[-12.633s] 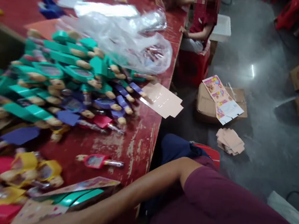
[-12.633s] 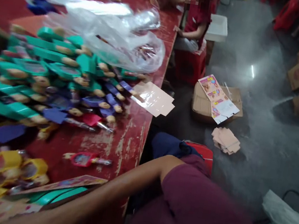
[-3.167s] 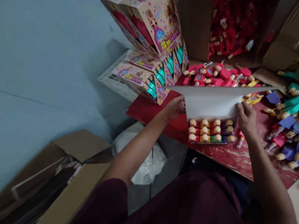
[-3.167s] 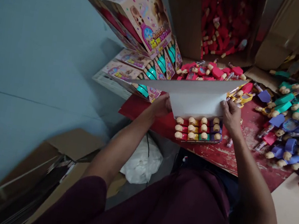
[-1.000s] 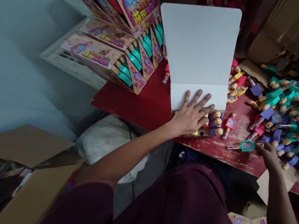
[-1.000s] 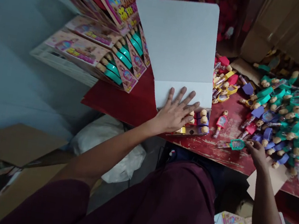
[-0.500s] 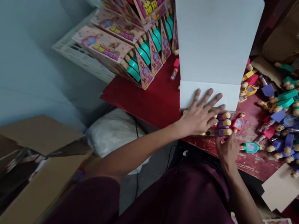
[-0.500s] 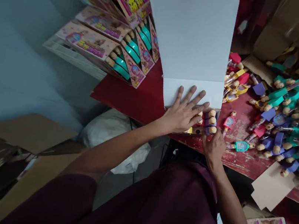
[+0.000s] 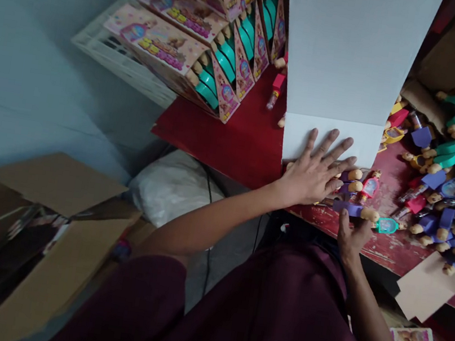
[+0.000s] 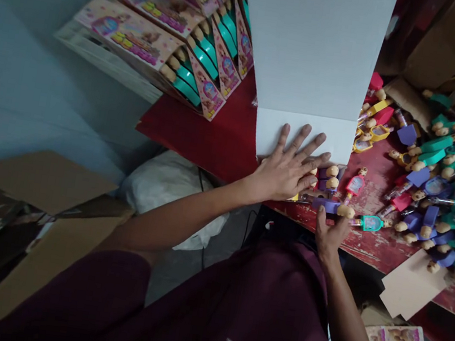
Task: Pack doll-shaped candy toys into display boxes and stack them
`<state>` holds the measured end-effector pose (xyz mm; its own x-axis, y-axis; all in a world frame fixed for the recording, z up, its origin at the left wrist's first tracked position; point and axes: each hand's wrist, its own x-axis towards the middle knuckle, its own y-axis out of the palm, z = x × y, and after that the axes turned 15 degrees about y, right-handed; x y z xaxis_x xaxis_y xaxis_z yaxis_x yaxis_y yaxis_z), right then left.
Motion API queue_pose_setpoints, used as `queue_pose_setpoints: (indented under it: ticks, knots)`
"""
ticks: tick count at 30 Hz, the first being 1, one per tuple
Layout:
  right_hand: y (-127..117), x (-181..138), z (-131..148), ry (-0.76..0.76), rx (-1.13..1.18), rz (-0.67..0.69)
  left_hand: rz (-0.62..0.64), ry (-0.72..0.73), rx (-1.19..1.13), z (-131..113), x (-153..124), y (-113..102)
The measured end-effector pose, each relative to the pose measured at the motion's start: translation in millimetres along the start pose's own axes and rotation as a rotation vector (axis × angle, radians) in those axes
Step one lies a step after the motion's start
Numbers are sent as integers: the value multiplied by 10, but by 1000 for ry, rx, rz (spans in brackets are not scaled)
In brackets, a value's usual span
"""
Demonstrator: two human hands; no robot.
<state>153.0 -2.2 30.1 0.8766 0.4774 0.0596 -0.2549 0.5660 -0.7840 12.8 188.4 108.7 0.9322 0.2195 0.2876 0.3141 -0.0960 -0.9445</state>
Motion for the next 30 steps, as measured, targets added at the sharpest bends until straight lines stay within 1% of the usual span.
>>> queue_pose_setpoints:
  ticks: [2,5,7,11,13,17,19,22,23,24,26,28,30]
  knots:
    - [121,-30,-38,-72,-56,-31,13,-4,9,-1,-1,-6]
    - [181,-90,2,-214,-151,-72,28,-10,15,-3,-1,-11]
    - [185,-119,74,-305,-194,-39,27,-13,16,-6,1,-11]
    - [210,-93,209,-460,-268,101,14,-16,8,-9,-1,-5]
    - [230,-52,253,-488,-306,163,9,-13,4,1,-5,2]
    - [214,-2,329,-470,-355,257,10,8,-1,39,-20,11]
    - [137,11,354,-461,-358,313,16,31,-4,29,-28,-5]
    - [-86,62,366,-497,-279,407,43,33,12,-70,-36,-65]
    - [-175,96,374,-502,-224,411,57,17,21,-120,-36,-86]
    - [-258,142,392,-493,-164,387,72,-3,31,-171,-35,-104]
    - [-380,258,478,-455,-74,272,100,-35,42,-252,-31,-122]
    - [-413,387,636,-439,-75,170,122,-45,41,-289,-27,-113]
    - [-362,506,828,-468,-173,168,129,-48,33,-286,-29,-86]
